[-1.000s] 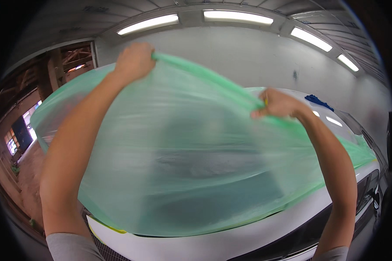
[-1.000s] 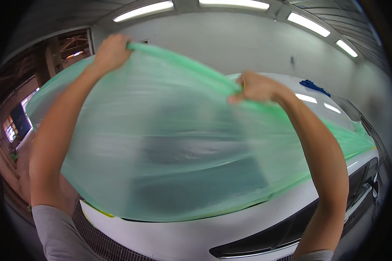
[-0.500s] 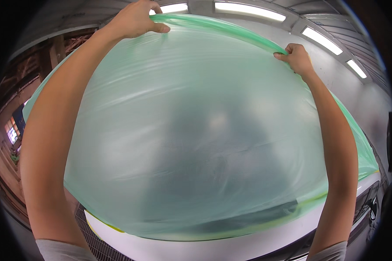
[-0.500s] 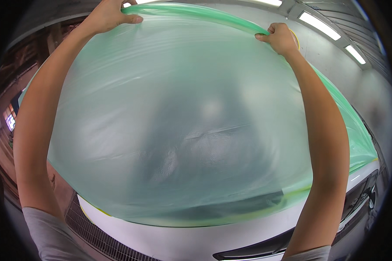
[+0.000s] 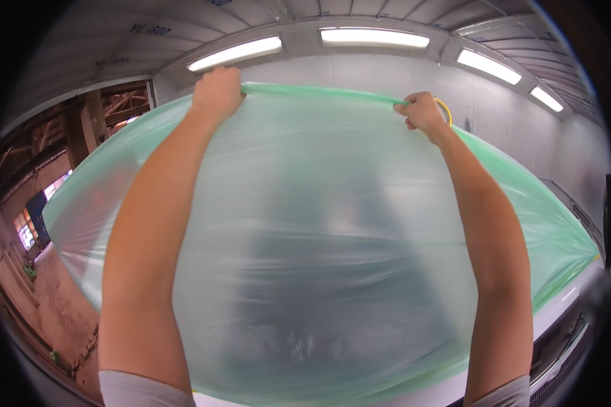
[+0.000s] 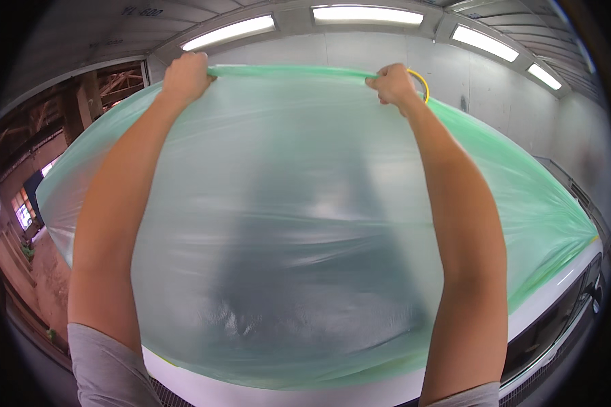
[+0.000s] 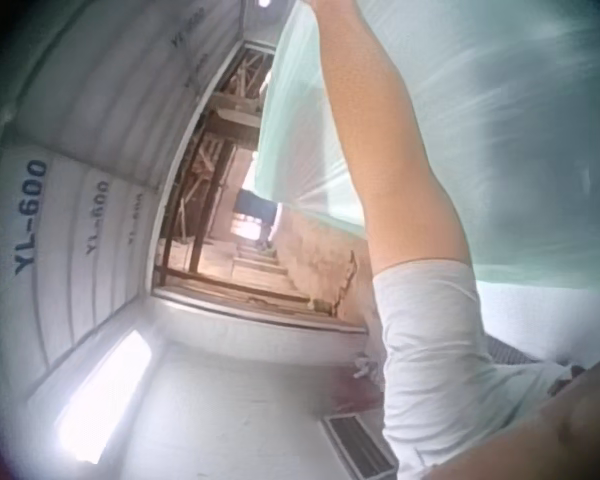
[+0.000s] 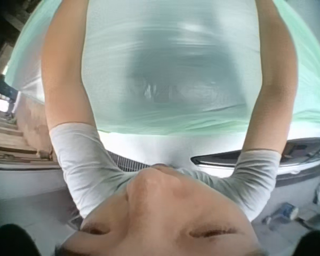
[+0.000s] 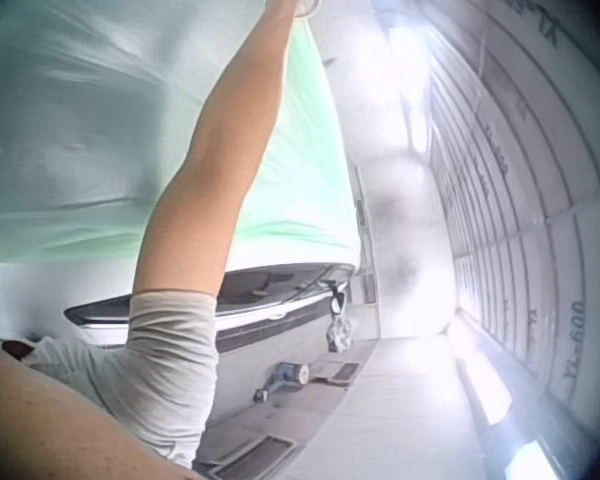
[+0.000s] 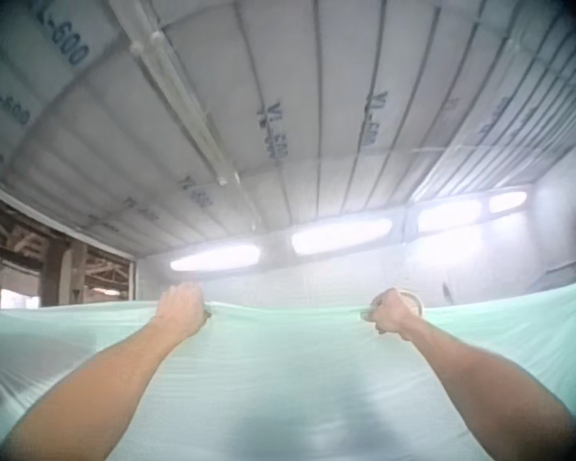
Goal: The person covers a white car with a light green plastic sheet and secures it using yellow masking tape. They smooth the sheet over the hood, roof, and trunk, then apply tape along the edges and seams to hold the sheet in place.
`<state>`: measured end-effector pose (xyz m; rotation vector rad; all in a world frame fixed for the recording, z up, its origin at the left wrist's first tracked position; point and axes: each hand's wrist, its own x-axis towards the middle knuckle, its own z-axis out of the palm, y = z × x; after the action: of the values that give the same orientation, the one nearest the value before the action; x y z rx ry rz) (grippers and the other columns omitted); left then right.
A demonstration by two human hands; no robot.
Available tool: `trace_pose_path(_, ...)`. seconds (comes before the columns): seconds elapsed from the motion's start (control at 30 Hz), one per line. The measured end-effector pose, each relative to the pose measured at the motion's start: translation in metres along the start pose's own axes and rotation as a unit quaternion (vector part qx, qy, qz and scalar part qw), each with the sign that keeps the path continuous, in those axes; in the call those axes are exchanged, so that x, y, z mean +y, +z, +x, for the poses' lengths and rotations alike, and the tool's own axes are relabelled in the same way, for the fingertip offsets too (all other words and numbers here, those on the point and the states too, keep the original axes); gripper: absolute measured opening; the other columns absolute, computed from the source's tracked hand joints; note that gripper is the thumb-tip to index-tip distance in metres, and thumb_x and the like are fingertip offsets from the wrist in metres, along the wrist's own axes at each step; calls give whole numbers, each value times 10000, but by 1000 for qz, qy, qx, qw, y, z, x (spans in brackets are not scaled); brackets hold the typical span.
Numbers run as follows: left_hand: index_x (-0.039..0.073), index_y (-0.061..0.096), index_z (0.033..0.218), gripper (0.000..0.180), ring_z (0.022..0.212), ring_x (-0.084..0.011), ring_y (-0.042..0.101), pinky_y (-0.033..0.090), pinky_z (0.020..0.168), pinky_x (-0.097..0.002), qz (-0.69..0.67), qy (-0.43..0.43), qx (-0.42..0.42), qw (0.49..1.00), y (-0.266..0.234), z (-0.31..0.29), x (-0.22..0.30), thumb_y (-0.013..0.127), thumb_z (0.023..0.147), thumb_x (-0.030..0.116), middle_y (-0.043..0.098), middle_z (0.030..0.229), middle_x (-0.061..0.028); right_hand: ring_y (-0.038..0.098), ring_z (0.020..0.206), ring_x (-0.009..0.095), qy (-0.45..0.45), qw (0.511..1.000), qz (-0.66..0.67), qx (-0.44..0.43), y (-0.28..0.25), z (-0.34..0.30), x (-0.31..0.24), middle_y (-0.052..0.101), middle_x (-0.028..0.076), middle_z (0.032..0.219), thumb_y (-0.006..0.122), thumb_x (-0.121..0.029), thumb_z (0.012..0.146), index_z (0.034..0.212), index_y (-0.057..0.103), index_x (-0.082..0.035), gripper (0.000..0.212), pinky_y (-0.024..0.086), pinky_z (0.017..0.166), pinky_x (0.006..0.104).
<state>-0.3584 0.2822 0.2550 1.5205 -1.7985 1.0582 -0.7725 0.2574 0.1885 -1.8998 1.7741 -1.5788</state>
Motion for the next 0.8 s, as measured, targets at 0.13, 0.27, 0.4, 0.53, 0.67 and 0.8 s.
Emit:
trace_pose_path(0.13,1,687,970,194,999,-431,691,578,861,-514,23,53,35,998,11,7,17,717,842,143,685,1052,-231,692,709,365,-128,967,-151,159,30,25,38,691,210,795,766,-293,854,997,661,84,417,582,698,441)
trace_pose_path(0.27,6,712,979,187,1027,-405,692,585,874,-485,-29,117,95,988,1,15,27,654,813,70,687,1101,-212,696,651,380,-31,987,-153,38,43,37,68,678,198,718,756,-290,859,979,599,85,424,585,682,460)
trace_pose_path(0.4,4,632,1182,337,1059,-391,665,554,896,-489,-36,157,128,979,-21,5,28,669,923,217,667,1189,-207,701,591,334,27,981,-190,8,59,40,86,669,196,685,730,-204,879,967,563,61,324,581,616,459)
trace_pose_path(0.53,17,565,1363,504,1178,-387,619,512,990,-486,-46,185,-21,981,-49,-34,18,659,951,292,629,1344,-200,718,601,313,47,971,-229,-47,81,27,109,691,201,728,709,-161,878,986,558,68,295,578,607,451)
trace_pose_path(0.67,2,521,1443,660,1327,-399,533,421,1124,-471,-77,211,-195,955,-79,-130,-43,651,978,451,530,1494,-203,738,704,350,47,959,-271,-74,113,3,143,716,240,816,707,-174,846,1052,570,90,362,583,695,452)
trace_pose_path(0.8,-6,498,1484,805,1448,-409,421,345,1198,-482,-52,147,-230,961,-90,-194,-87,589,971,607,449,1570,-229,741,852,412,54,960,-261,-86,134,-6,179,720,292,897,680,-145,807,1113,579,124,420,571,793,490)
